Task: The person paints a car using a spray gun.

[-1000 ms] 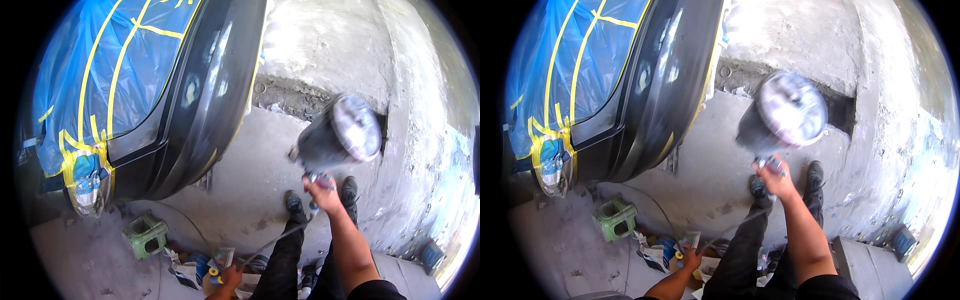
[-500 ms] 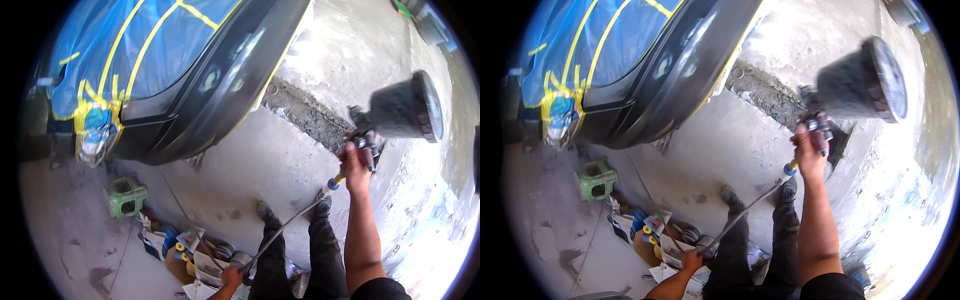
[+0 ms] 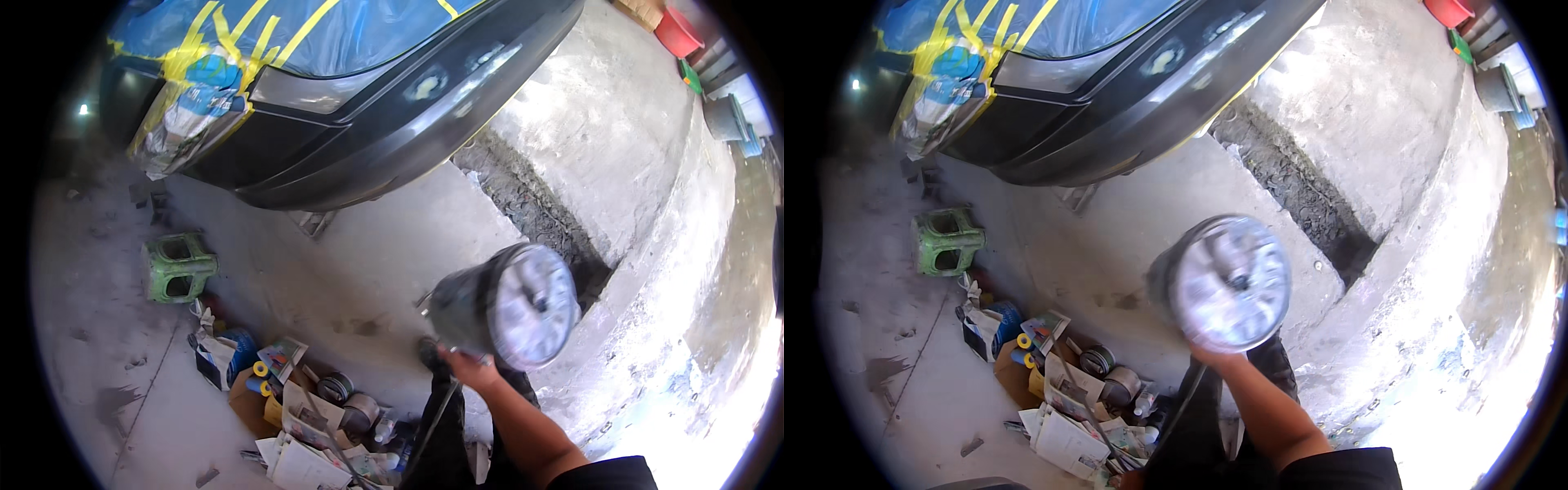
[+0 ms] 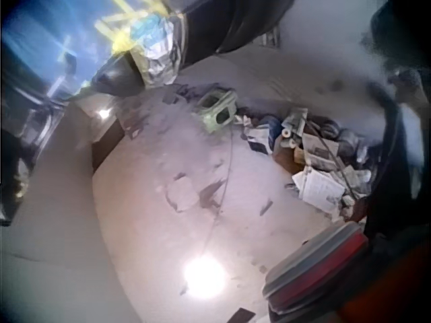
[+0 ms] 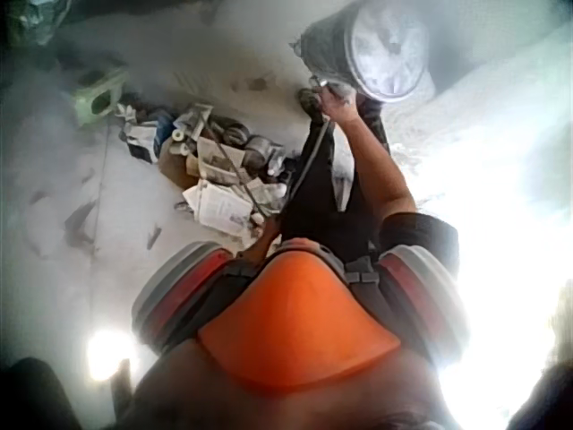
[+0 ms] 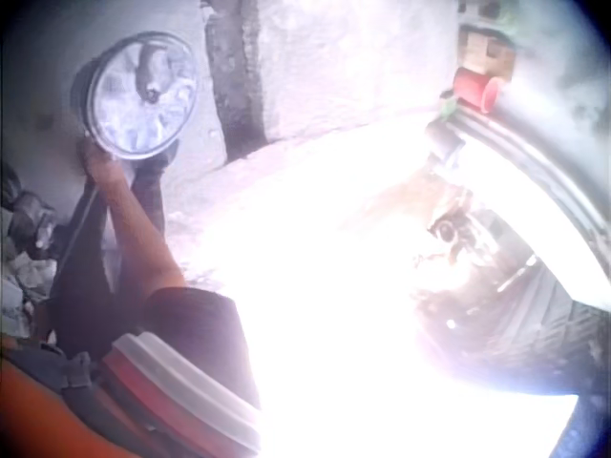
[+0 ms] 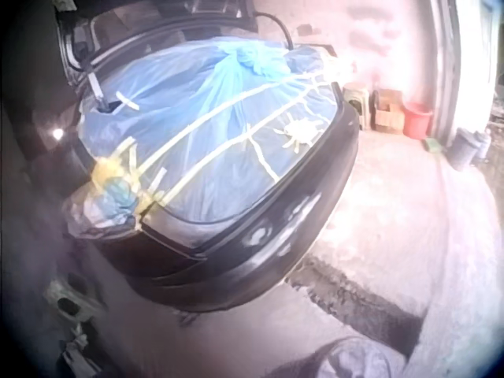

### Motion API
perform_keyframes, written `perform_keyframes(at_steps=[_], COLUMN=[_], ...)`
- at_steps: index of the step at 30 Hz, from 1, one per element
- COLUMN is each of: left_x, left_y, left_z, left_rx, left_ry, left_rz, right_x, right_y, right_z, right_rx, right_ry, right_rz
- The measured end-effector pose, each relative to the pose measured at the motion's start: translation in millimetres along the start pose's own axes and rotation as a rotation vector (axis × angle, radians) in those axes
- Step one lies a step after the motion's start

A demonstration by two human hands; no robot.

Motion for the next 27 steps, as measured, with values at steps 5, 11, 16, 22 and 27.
perform_keyframes(at_steps=[5, 11, 16, 22, 27], left_x=[-14.2, -40.6, -46.0, -55.4, -73.3], left_y=[-28.1, -46.0, -46.5, -52.4, -63.4], left_z=[4.3, 10.8, 12.8, 5.1, -12.2], left_rx=[-0.199, -0.189, -0.192, -0.109, -0.202], left_ry=[0.030, 0.021, 0.019, 0.064, -0.039], left_rz=[0.024, 0.005, -0.021, 0.052, 0.157], right_x=[12.2, -85.2, -122.0, -60.0, -29.6], right_y=[20.8, 108.4, 125.2, 129.0, 149.7], right_z=[3.3, 22.6, 25.1, 19.9, 9.5], right_rx=[0.045, 0.219, 0.150, 0.038, -0.100], right_ry=[0.021, -0.666, -0.792, -0.454, 0.033], right_rz=[0.146, 0.305, 0.199, 0.210, -0.018])
Point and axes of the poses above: each hand's wrist, its own z-axis towards the middle knuckle, its own x-axis out of the palm, y = z × x, the point moved 2 cm from there along z, towards the middle knuckle, and after that the axes turned 2 degrees about y, right-handed, at the moved point
